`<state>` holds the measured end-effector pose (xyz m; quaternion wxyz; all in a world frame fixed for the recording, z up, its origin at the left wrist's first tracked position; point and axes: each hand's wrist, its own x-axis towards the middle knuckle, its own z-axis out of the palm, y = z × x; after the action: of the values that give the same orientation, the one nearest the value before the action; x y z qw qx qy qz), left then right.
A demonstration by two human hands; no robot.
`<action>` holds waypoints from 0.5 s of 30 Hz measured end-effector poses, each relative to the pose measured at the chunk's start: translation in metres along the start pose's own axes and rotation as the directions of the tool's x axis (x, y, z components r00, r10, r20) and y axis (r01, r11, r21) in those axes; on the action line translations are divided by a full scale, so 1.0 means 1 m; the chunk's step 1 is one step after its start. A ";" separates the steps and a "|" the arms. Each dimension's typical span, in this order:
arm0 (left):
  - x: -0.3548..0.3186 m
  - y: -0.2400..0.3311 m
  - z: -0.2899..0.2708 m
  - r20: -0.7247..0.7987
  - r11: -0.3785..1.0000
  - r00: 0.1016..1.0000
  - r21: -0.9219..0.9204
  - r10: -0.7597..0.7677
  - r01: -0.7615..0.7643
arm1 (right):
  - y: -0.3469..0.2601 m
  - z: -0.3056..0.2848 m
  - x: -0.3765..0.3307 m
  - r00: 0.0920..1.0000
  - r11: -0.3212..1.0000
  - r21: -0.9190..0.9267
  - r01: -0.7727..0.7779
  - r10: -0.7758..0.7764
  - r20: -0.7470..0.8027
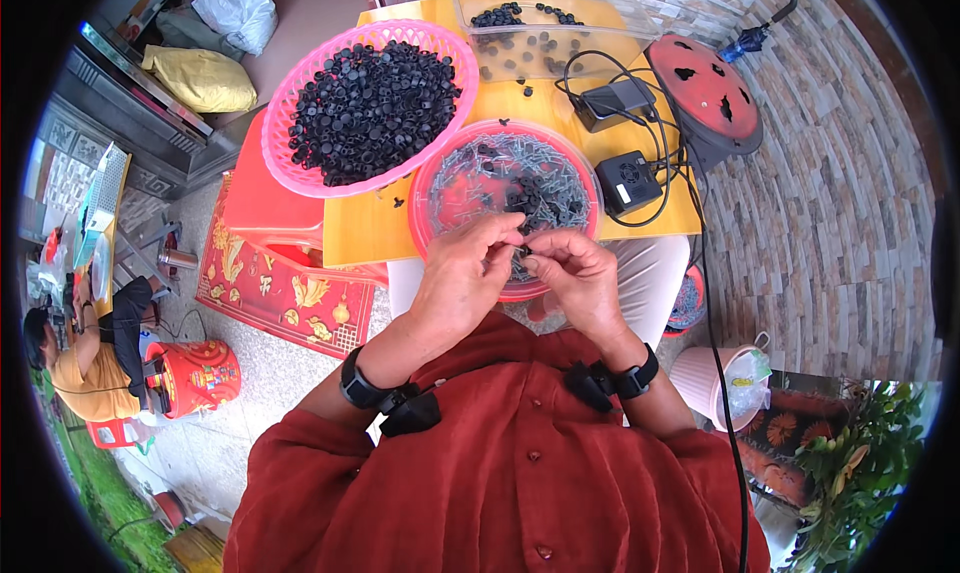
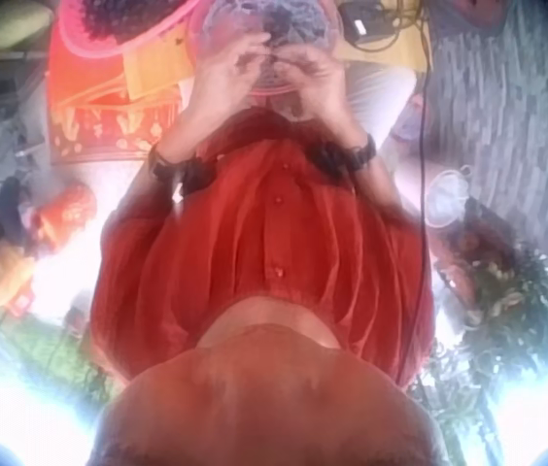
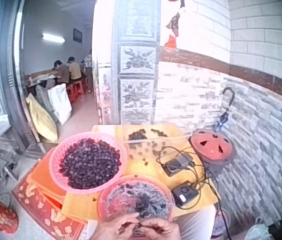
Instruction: Manually sorting small black plastic components from a tray into a basket.
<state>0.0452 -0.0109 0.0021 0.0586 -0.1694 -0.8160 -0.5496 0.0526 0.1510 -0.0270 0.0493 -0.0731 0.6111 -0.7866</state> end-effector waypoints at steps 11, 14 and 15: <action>-0.009 -0.001 0.007 -0.022 0.997 0.999 -0.073 -0.036 0.034 | 0.000 0.006 -0.007 0.986 0.975 0.166 -0.150 0.160 -0.052; -0.003 0.006 0.008 -0.030 0.946 0.992 -0.305 -0.125 0.110 | 0.007 -0.002 -0.005 0.983 0.967 0.205 -0.153 0.171 -0.071; 0.000 0.007 0.008 -0.028 0.946 0.992 -0.303 -0.127 0.112 | 0.007 -0.005 -0.003 0.982 0.964 0.222 -0.145 0.168 -0.087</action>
<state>0.0477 -0.0014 0.0051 0.0179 -0.1137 -0.7300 -0.6736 0.0546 0.1546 -0.0354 0.0868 0.0227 0.5280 -0.8445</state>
